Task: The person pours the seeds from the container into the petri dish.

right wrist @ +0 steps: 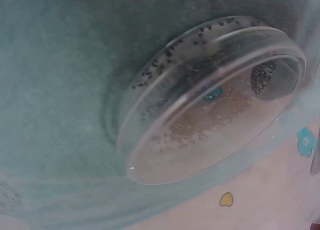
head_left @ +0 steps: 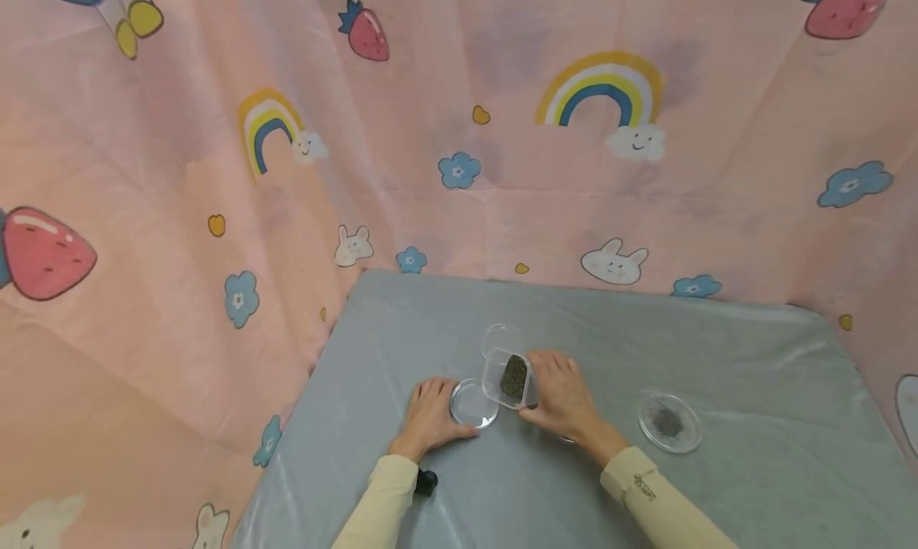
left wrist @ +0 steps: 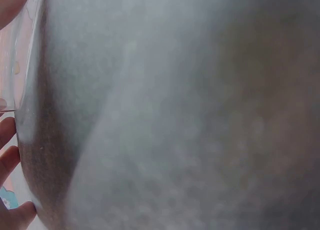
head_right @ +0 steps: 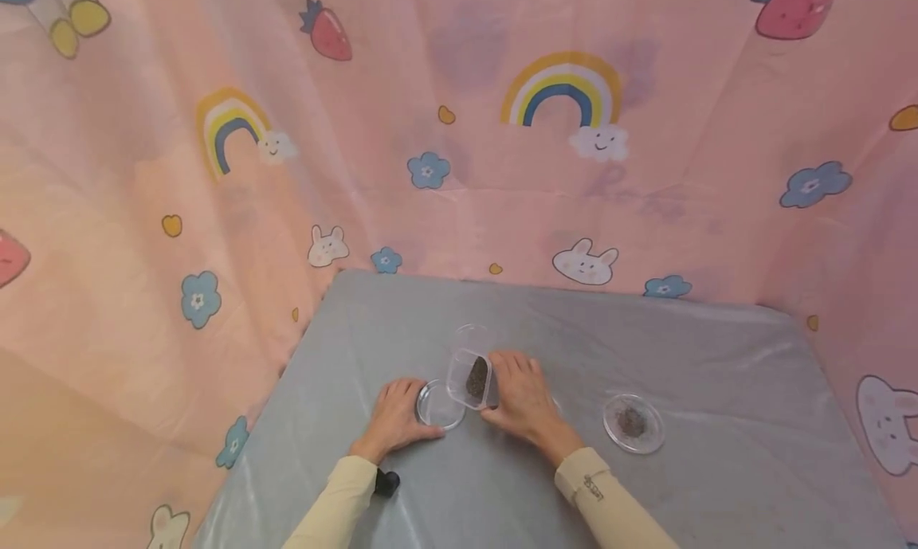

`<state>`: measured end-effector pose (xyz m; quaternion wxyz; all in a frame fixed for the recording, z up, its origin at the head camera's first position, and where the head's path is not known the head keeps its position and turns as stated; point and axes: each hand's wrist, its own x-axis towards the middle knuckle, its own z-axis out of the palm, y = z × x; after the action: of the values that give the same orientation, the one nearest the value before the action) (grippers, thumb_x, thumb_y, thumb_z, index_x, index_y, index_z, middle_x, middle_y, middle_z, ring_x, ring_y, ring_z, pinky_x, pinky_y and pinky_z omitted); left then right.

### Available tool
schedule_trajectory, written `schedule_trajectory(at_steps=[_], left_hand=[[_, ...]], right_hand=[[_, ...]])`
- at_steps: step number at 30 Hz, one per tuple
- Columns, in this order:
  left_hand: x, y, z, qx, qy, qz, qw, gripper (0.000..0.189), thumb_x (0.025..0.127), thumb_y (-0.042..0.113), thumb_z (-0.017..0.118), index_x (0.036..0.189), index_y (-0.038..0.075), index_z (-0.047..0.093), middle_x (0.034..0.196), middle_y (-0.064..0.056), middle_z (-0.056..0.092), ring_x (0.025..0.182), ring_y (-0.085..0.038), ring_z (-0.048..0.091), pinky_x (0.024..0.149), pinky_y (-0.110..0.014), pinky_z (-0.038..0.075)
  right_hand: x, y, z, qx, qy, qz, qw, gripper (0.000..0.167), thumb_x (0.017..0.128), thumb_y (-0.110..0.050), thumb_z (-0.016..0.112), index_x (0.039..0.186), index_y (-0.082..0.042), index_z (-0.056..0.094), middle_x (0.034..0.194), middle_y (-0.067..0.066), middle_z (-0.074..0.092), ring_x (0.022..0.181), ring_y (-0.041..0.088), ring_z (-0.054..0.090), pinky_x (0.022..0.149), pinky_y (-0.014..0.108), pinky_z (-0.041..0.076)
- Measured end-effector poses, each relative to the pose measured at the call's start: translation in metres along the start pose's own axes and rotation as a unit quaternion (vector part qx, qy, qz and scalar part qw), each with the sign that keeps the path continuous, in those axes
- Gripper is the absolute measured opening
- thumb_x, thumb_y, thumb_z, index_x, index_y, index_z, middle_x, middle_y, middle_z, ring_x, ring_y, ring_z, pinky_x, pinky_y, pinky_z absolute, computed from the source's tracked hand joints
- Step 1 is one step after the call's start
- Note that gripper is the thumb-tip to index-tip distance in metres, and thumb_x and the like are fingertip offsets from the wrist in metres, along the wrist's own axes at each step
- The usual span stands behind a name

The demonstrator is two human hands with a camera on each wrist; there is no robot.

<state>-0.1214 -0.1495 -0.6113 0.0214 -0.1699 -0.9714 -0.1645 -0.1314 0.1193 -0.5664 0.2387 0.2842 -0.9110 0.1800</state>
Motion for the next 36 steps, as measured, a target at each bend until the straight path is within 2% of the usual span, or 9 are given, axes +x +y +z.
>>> schedule_trajectory(at_steps=[4,10,12,17,21,29,36], left_hand=[[0.002,0.000,-0.002,-0.004,-0.007,-0.001,1.0000,0.086,0.064,0.066,0.080,0.127,0.012,0.059,0.121,-0.003,0.057,0.116,-0.024,0.049,0.103,-0.045,0.034],[0.007,-0.003,-0.012,0.008,0.009,-0.001,0.9999,0.086,0.062,0.064,0.082,0.125,0.011,0.059,0.120,-0.004,0.058,0.116,-0.026,0.050,0.102,-0.047,0.035],[0.008,-0.003,-0.014,0.010,0.005,-0.003,0.9999,0.086,0.062,0.064,0.082,0.126,0.011,0.059,0.121,-0.004,0.058,0.117,-0.026,0.049,0.103,-0.047,0.034],[0.007,0.001,-0.005,0.007,-0.019,-0.006,0.9998,0.089,0.064,0.067,0.079,0.130,0.011,0.057,0.124,-0.004,0.056,0.120,-0.026,0.048,0.104,-0.046,0.033],[0.002,0.003,0.000,0.014,-0.018,-0.011,0.9997,0.090,0.064,0.067,0.079,0.131,0.012,0.056,0.123,-0.003,0.056,0.119,-0.025,0.048,0.103,-0.046,0.033],[-0.004,0.009,0.003,0.007,-0.026,-0.008,0.9996,0.090,0.064,0.068,0.079,0.131,0.012,0.057,0.122,-0.002,0.057,0.117,-0.024,0.049,0.103,-0.045,0.034],[0.001,0.005,-0.002,0.013,-0.021,-0.022,0.9995,0.091,0.064,0.066,0.080,0.132,0.012,0.056,0.125,-0.003,0.056,0.120,-0.025,0.047,0.105,-0.046,0.032]], right_hand=[[0.004,-0.001,0.000,-0.009,-0.006,-0.011,0.9999,0.087,0.054,-0.037,0.085,0.124,-0.003,0.049,0.114,0.015,0.057,0.106,0.033,0.052,0.082,0.045,0.039],[0.020,-0.004,0.002,-0.007,-0.011,-0.037,0.9992,0.084,0.057,-0.037,0.082,0.127,-0.004,0.048,0.118,0.013,0.055,0.109,0.031,0.050,0.082,0.044,0.038],[0.024,-0.004,0.002,-0.007,-0.012,-0.051,0.9986,0.084,0.058,-0.038,0.082,0.128,-0.005,0.049,0.119,0.012,0.054,0.110,0.031,0.050,0.082,0.044,0.038],[0.023,-0.004,0.002,-0.012,-0.016,-0.084,0.9962,0.086,0.055,-0.038,0.084,0.128,-0.005,0.051,0.119,0.011,0.053,0.109,0.030,0.049,0.080,0.042,0.038],[0.021,-0.006,0.006,-0.013,-0.024,-0.102,0.9944,0.085,0.057,-0.037,0.084,0.129,-0.006,0.051,0.121,0.010,0.052,0.111,0.029,0.048,0.080,0.041,0.038],[0.016,-0.009,0.007,-0.026,-0.023,-0.125,0.9915,0.082,0.058,-0.035,0.086,0.126,-0.006,0.051,0.118,0.010,0.052,0.109,0.029,0.048,0.079,0.042,0.037],[0.028,-0.013,0.007,-0.041,-0.040,-0.140,0.9885,0.077,0.064,-0.033,0.082,0.130,-0.008,0.049,0.125,0.010,0.052,0.114,0.029,0.049,0.082,0.043,0.039]])
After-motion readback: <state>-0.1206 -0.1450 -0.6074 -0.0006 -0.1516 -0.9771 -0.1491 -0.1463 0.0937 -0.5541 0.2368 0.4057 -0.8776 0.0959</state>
